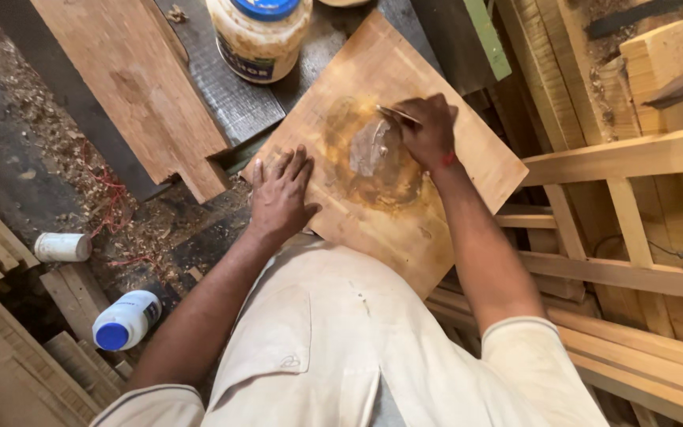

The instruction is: The person applies a white adhesive to a long wooden plank using a small white plastic scraper. They repeatedly scoop the adhesive from a large white container with a blue lid and spread it along the length of the plank on a metal workbench.

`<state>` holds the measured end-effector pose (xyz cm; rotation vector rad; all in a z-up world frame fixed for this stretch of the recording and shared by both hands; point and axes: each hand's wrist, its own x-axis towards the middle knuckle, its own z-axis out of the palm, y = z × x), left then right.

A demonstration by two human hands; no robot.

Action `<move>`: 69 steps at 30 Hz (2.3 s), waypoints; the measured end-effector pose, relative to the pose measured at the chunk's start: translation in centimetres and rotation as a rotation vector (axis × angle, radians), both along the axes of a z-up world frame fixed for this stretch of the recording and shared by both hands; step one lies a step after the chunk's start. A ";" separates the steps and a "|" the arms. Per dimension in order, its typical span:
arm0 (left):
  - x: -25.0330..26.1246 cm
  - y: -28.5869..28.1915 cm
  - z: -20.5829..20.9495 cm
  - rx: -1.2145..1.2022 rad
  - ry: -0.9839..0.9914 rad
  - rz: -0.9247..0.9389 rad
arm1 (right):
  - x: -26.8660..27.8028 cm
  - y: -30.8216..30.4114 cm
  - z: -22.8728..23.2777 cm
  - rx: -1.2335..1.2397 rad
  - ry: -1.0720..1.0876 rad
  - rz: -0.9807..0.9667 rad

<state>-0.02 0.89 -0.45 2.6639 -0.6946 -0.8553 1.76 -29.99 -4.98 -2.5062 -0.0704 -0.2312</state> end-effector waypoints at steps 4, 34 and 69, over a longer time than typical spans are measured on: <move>0.2 0.0 0.0 0.016 0.026 0.000 | -3.4 0.9 0.8 0.053 0.008 0.083; 0.1 0.4 -0.2 -0.064 0.027 0.035 | -6.5 5.7 2.6 0.031 0.052 0.205; 1.6 3.2 -2.2 -0.127 -0.029 -0.090 | -10.8 9.9 1.5 -0.373 0.372 0.063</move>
